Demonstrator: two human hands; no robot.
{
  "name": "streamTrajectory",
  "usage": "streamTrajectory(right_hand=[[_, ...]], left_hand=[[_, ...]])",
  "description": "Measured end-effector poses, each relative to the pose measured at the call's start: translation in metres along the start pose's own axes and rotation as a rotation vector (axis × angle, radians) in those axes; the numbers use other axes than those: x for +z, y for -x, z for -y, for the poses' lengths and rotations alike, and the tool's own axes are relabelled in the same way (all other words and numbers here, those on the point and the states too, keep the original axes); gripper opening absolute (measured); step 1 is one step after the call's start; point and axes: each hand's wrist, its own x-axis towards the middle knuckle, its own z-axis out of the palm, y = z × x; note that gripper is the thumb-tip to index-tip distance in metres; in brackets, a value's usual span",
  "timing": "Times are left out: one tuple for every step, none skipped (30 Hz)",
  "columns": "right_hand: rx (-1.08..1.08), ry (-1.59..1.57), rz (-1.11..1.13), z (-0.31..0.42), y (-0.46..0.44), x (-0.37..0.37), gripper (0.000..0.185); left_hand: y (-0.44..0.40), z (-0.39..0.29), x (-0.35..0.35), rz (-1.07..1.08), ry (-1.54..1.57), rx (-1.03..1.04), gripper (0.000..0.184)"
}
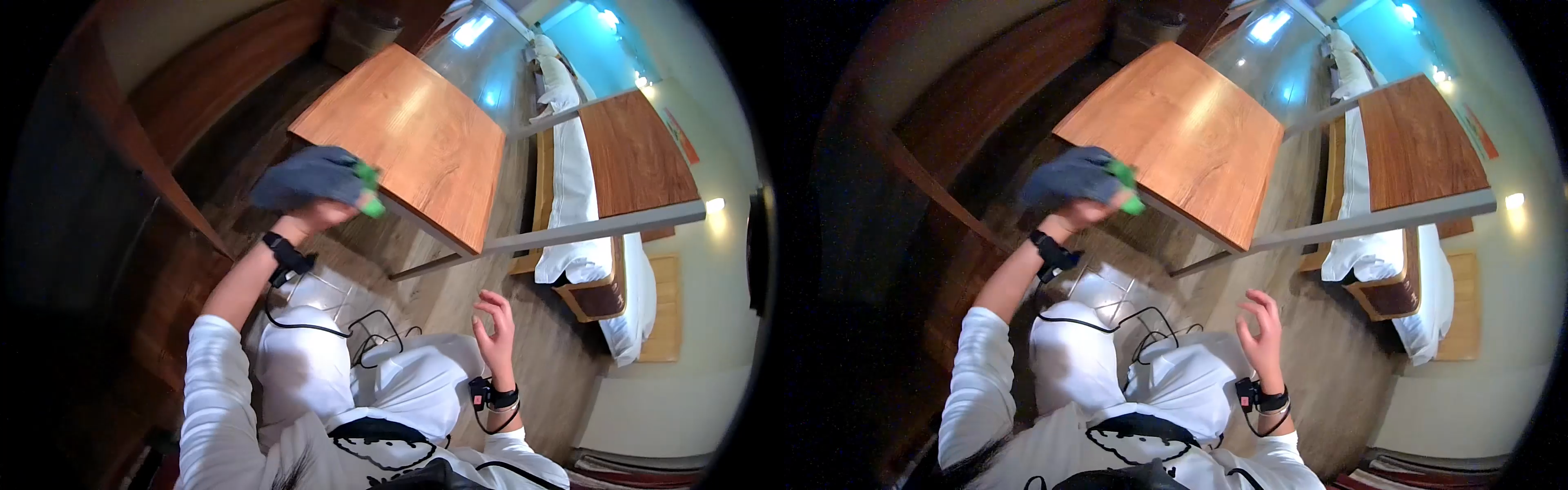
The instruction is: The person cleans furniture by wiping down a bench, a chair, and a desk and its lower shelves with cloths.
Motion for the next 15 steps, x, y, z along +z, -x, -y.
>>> streamTrajectory(right_hand=[[-0.012, -0.003, 0.01, 0.001, -0.001, 0.001, 0.023], [-0.018, -0.009, 0.022, 0.003, -0.002, 0.001, 0.022], [-0.017, -0.006, 0.022, 0.006, -0.002, 0.001, 0.022], [-0.025, 0.003, 0.034, 0.008, -0.004, 0.001, 0.022], [-0.013, 0.022, 0.037, 0.012, -0.003, 0.001, 0.022], [-0.001, 0.038, 0.041, 0.014, -0.002, 0.002, 0.021], [0.003, 0.048, 0.033, 0.013, -0.001, 0.002, 0.02], [0.013, 0.047, 0.044, 0.015, 0.002, 0.001, 0.02], [0.009, 0.067, 0.038, 0.016, 0.002, 0.0, 0.02], [0.005, 0.089, 0.027, 0.016, 0.002, -0.001, 0.02], [0.021, 0.086, 0.029, 0.014, 0.004, -0.002, 0.023], [0.034, 0.087, 0.019, 0.011, 0.006, -0.004, 0.023], [0.04, 0.093, 0.018, 0.011, 0.009, -0.004, 0.023], [0.045, 0.099, 0.021, 0.01, 0.011, -0.004, 0.023], [0.047, 0.095, 0.013, 0.009, 0.012, -0.004, 0.023]], left_hand=[[-0.016, -0.015, 0.0, 0.071, -0.034, 0.099, 0.025], [-0.031, -0.03, -0.006, 0.148, -0.067, 0.193, 0.024], [-0.037, -0.039, -0.005, 0.13, -0.067, 0.184, 0.024], [-0.039, -0.045, -0.004, 0.218, -0.056, 0.132, 0.028], [-0.036, -0.047, -0.006, 0.314, -0.04, 0.078, 0.033], [-0.028, -0.043, -0.006, 0.31, -0.038, 0.066, 0.033], [-0.014, -0.032, -0.001, 0.241, 0.203, -0.156, 0.03], [0.005, -0.019, 0.008, 0.17, 0.442, -0.377, 0.028], [0.055, 0.024, 0.043, -0.088, 0.728, -0.639, 0.021], [0.062, 0.04, 0.02, 0.031, 0.361, -0.425, 0.021], [0.067, 0.058, -0.002, 0.147, 0.002, -0.197, 0.023], [0.083, 0.077, -0.015, 0.008, -0.312, -0.13, 0.027], [0.098, 0.091, -0.025, -0.132, -0.621, -0.058, 0.031], [0.096, 0.08, -0.047, -0.331, -0.68, -0.217, 0.035], [0.092, 0.069, -0.061, -0.516, -0.59, -0.339, 0.039]])
